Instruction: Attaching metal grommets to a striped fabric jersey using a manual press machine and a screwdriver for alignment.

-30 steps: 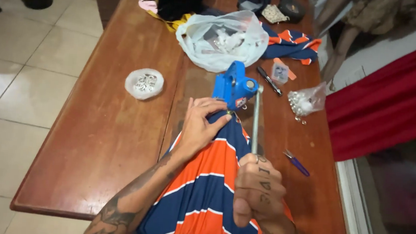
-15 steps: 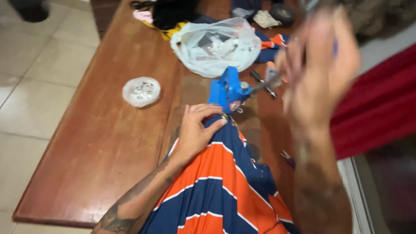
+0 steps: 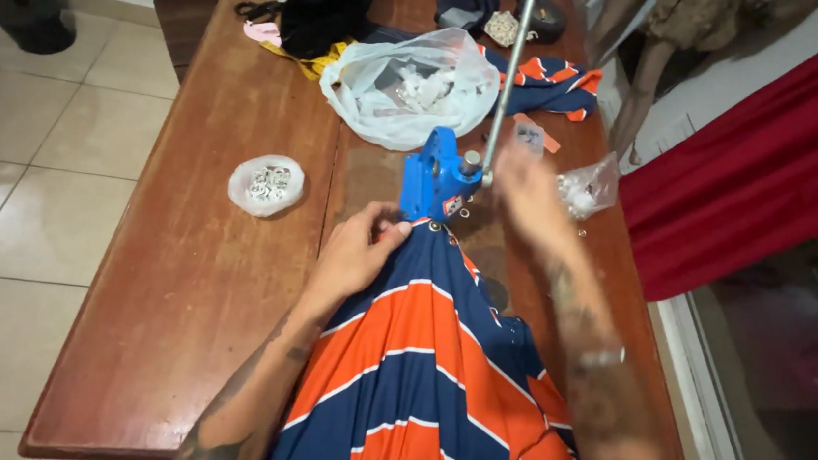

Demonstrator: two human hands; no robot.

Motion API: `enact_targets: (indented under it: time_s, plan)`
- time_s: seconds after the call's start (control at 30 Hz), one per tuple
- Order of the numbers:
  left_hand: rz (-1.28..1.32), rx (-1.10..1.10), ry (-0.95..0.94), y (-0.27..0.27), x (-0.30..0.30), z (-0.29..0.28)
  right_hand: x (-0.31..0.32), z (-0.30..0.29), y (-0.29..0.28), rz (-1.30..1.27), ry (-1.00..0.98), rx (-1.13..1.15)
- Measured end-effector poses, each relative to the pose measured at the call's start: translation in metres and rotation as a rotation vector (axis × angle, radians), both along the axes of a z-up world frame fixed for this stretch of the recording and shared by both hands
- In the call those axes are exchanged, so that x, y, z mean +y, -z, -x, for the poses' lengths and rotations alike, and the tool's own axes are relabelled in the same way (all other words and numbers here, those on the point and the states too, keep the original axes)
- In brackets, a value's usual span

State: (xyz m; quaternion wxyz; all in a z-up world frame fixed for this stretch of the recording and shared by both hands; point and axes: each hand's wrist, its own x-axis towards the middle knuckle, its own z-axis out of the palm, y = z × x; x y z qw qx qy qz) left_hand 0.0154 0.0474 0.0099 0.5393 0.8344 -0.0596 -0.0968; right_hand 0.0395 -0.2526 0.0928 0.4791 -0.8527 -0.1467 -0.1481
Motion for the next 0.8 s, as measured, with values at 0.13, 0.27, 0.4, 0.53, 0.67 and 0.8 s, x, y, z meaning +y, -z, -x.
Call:
enact_targets:
  time_s: [0.13, 0.27, 0.4, 0.53, 0.67, 0.8]
  plan:
    - [-0.035, 0.05, -0.044, 0.012, -0.008, -0.015, -0.004, 0.033, 0.091, -0.091, -0.031, 0.475]
    - [0.213, -0.039, -0.091, 0.009, -0.011, -0.019, 0.001, 0.043, 0.081, -0.201, 0.03, 0.392]
    - [0.2, -0.146, -0.038, -0.021, 0.0, 0.016, 0.011, 0.089, 0.037, -0.002, 0.118, 0.206]
    - [0.107, -0.223, -0.002, -0.037, 0.015, 0.086, -0.003, 0.149, 0.075, 0.201, 0.04, -0.117]
    - [-0.227, -1.106, 0.163, 0.013, 0.033, 0.132, -0.021, 0.202, 0.141, 0.583, 0.086, -0.754]
    - [-0.291, -1.55, 0.13, 0.016, 0.033, 0.172, -0.05, 0.237, 0.21, 0.558, -0.021, -1.144]
